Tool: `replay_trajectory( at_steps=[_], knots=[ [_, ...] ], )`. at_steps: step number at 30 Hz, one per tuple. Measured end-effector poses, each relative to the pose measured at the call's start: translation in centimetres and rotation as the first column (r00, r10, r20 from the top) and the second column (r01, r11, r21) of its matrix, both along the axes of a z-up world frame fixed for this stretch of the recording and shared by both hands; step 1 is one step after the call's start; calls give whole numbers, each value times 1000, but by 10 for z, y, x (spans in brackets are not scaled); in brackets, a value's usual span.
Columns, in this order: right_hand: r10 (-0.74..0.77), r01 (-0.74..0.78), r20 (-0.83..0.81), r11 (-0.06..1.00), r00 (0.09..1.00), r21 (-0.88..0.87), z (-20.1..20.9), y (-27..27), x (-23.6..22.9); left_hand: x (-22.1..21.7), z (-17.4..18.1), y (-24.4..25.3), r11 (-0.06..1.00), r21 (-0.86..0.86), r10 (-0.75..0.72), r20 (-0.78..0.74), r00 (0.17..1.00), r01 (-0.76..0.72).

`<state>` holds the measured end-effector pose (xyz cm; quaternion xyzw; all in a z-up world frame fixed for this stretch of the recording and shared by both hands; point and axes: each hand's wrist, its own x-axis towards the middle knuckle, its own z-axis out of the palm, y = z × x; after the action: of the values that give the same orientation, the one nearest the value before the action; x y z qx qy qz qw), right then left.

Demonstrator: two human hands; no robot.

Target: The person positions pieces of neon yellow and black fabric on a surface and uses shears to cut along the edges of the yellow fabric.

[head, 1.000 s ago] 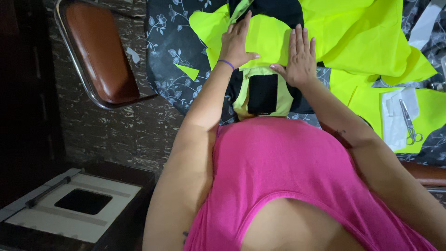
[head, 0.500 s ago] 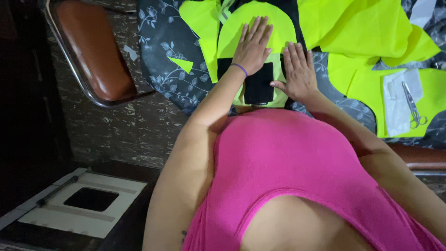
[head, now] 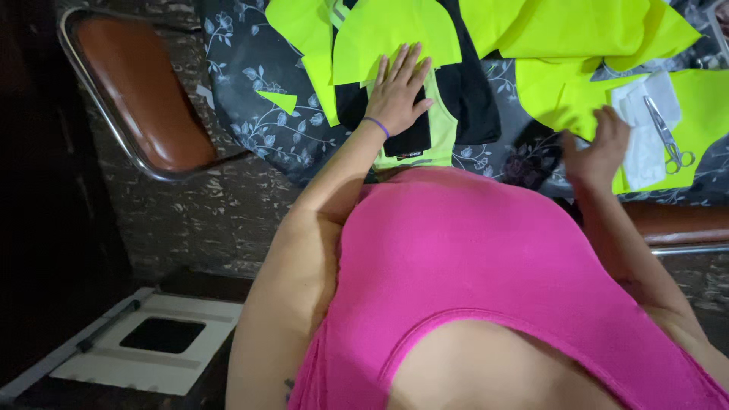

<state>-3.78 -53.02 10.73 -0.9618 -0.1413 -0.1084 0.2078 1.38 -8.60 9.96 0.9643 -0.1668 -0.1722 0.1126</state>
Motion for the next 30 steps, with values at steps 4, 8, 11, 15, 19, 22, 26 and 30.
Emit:
replay_trajectory(
  at_steps=[4,8,11,15,19,22,26,30],
  knots=[
    [-127,129,35,987,991,-95,-1,-60,-15,-1,-7,1,1000,-6,-12,49,999,12],
    [-254,263,117,962,960,-78,-9,-97,-33,0,-2,0,1000,8,-27,5,1000,27],
    [-323,329,61,927,944,-182,-28,-124,-39,-1,-6,0,1000,-1,-17,30,999,17],
    [-232,195,-90,932,969,-304,-45,-146,-42,-3,2,-3,1000,11,4,14,1000,-5],
    [-143,108,-45,886,989,-450,-61,-166,-36,-6,-11,-3,1000,-27,4,118,993,-1],
    [-159,128,-42,905,986,-405,-61,-177,-43,-8,-12,-12,996,-79,-18,104,994,26],
    [-215,210,15,936,977,-281,-56,-189,-43,-8,-4,-18,999,-30,14,96,995,-11],
    [-288,245,-73,902,955,-356,-66,-211,-38,-8,7,-23,999,16,40,60,997,-41]
  ],
)
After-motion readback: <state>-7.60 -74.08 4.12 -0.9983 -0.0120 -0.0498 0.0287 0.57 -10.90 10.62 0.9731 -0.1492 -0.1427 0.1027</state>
